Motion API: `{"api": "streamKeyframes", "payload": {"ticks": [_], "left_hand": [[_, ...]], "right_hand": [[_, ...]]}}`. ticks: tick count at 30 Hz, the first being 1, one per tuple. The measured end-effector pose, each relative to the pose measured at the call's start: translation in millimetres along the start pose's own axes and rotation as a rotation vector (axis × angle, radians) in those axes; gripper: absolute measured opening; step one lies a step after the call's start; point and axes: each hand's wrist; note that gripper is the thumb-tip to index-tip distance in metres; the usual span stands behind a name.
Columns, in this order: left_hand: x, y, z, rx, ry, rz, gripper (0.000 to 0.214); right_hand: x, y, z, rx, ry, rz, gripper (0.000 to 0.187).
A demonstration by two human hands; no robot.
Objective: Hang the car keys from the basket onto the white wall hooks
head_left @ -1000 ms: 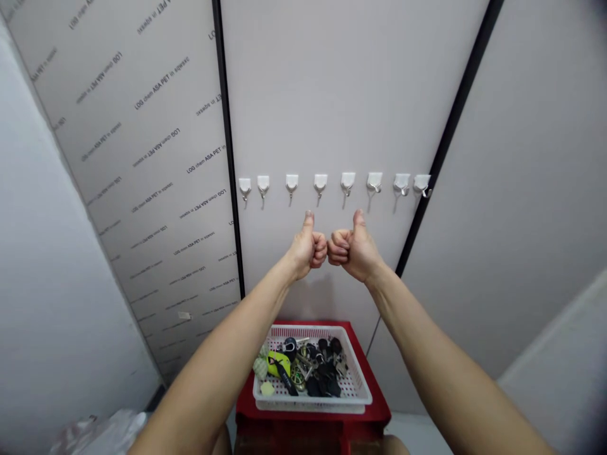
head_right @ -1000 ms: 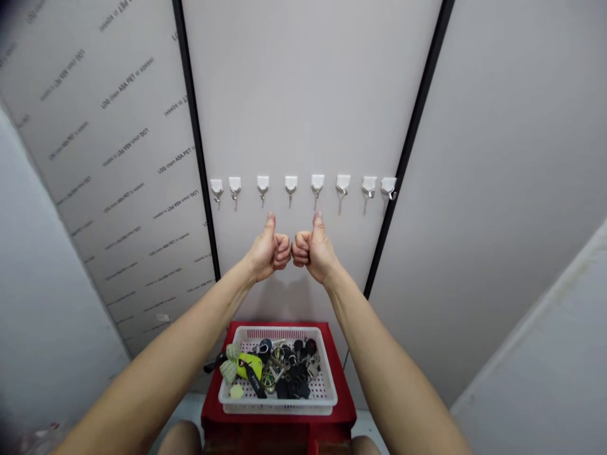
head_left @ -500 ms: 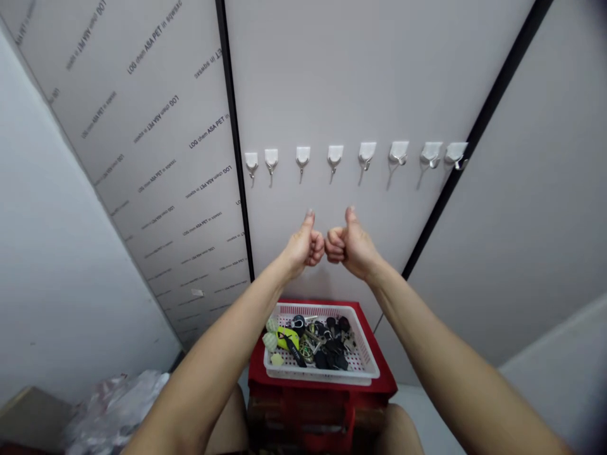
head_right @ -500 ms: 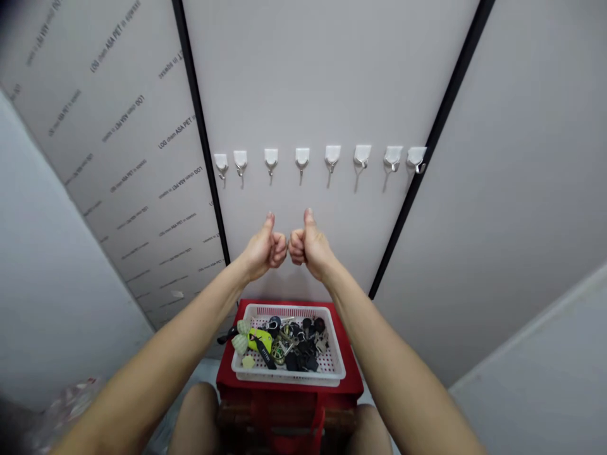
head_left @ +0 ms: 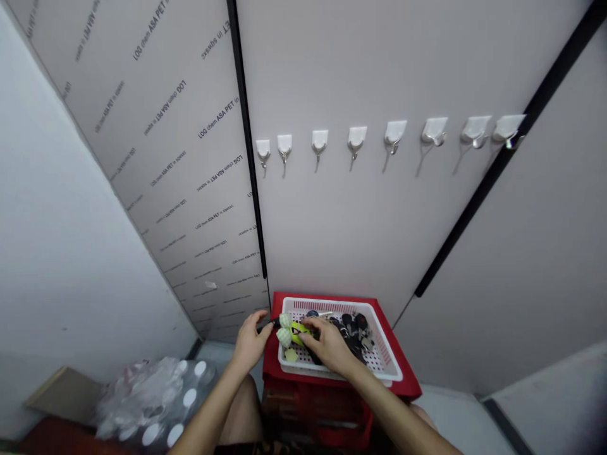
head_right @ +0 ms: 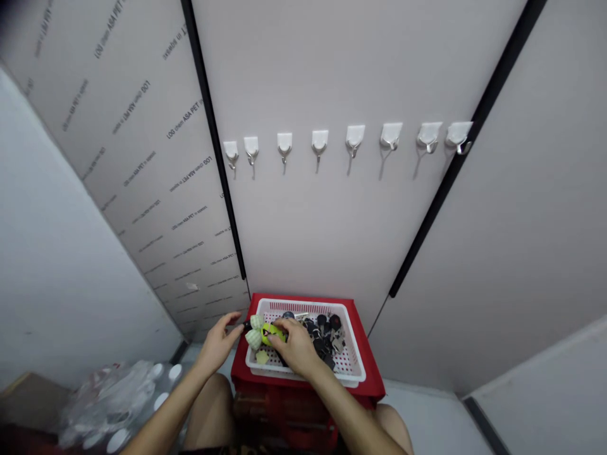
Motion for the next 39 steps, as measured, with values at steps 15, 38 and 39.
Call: {"api": "streamKeyframes", "payload": {"ticks": [15,38,39], "left_hand": [[-9.9,5.6,46.2,0.554,-0.549,0.109,0.010],[14.2,13.7,-50.2,0.179,-1.022,0.129,0.028],[12.8,13.2,-53.2,0.162,-0.990,0.144,0.028]], "right_hand": [[-0.7,-2.1,-2.1,0.055,-0.087,0.046,0.016],[-6.1,21.8,33.6,0.264,-0.044,-0.099,0.029],[-7.4,23.4,37.3,0.275,-0.047,-0.054,0.025]]}}
Point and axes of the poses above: each hand's wrist, its own y-axis towards the middle knuckle, its own x-axis out of the back of the hand, z = x × y, and after that the axes turned 1 degree about x, right-handed
